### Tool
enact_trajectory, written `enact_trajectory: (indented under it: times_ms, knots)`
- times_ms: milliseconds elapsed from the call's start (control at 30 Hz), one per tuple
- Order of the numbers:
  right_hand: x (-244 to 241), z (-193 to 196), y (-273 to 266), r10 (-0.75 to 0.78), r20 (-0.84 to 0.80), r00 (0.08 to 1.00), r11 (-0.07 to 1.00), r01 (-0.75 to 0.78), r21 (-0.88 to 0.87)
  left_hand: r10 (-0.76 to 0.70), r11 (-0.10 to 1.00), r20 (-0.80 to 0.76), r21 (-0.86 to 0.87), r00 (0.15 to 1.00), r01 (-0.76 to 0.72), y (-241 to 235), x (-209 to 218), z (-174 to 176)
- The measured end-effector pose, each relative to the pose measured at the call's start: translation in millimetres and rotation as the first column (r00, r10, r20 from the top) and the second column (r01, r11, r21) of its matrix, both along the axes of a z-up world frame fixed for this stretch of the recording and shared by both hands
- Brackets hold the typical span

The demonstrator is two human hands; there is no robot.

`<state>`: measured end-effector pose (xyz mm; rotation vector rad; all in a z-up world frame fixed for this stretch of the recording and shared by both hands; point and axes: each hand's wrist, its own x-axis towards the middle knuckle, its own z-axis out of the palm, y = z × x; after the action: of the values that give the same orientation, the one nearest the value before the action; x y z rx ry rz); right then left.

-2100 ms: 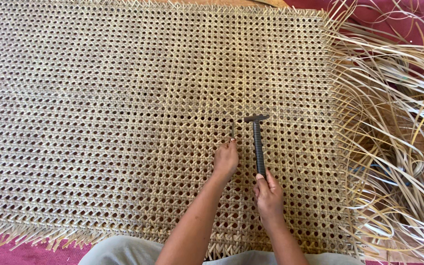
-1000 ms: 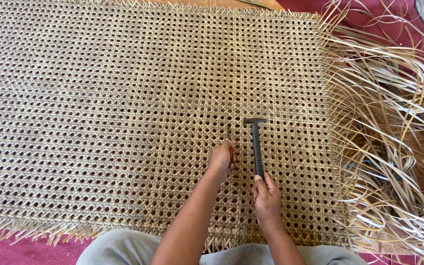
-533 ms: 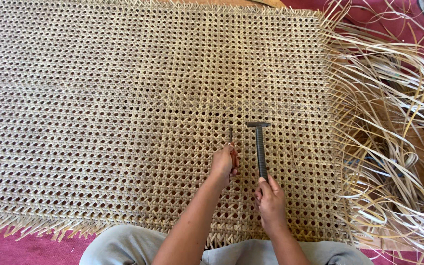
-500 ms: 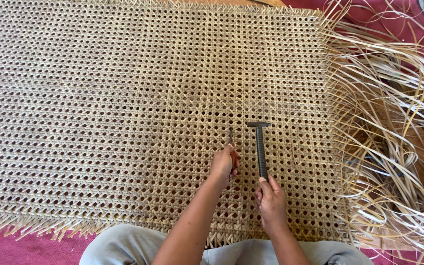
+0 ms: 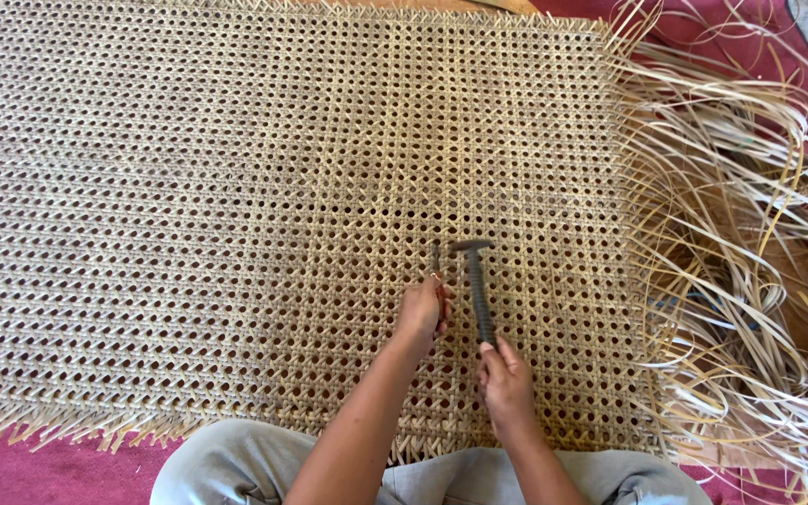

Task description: The person sits on a pink mat and uses a hammer to tap a small tool into the woven mat, securing the weave. The person works methodically along a row of the mat, repeating the tapping action.

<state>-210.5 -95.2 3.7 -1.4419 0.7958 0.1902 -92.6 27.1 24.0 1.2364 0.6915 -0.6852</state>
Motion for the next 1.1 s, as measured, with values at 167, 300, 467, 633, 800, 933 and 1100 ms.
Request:
enact_trajectory:
  times_ms: [167, 300, 467, 633, 800, 933, 1100]
  knots:
    - [-6, 5, -5, -0.088, 0.072, 0.993, 0.995, 0.084, 0.055, -0.043, 0.998, -0.032, 0.045, 0.999, 0.044, 1, -15, -6]
    - [-8, 8, -4, -0.107, 0.080, 0.991, 0.994, 0.103, 0.045, -0.002, 1.000, -0.021, 0.008, 1.000, 0.002, 1, -9, -12]
    - [-8, 8, 12, -0.007, -0.041, 0.999, 0.988, 0.000, -0.154, 0.015, 1.000, -0.044, 0.014, 0.999, -0.014, 0, -4, -7]
    - [-22, 11, 1, 0.050, -0.013, 0.999, 0.999, -0.050, 0.002, 0.021, 0.999, -0.030, -0.031, 0.999, -0.022, 5, -14, 1]
    - [-29, 23, -2, -0.058, 0.013, 0.998, 0.998, 0.057, 0.029, 0.016, 1.000, -0.060, -0.010, 0.998, -0.016, 11, -35, 0]
    - [-34, 20, -4, -0.093, 0.027, 0.995, 0.994, 0.091, 0.069, 0.018, 1.000, -0.042, -0.004, 0.999, -0.018, 11, -37, -9]
    - [-32, 16, -4, -0.140, 0.074, 0.987, 0.986, 0.132, 0.099, 0.024, 0.998, -0.070, -0.062, 0.997, -0.029, 10, -26, -10]
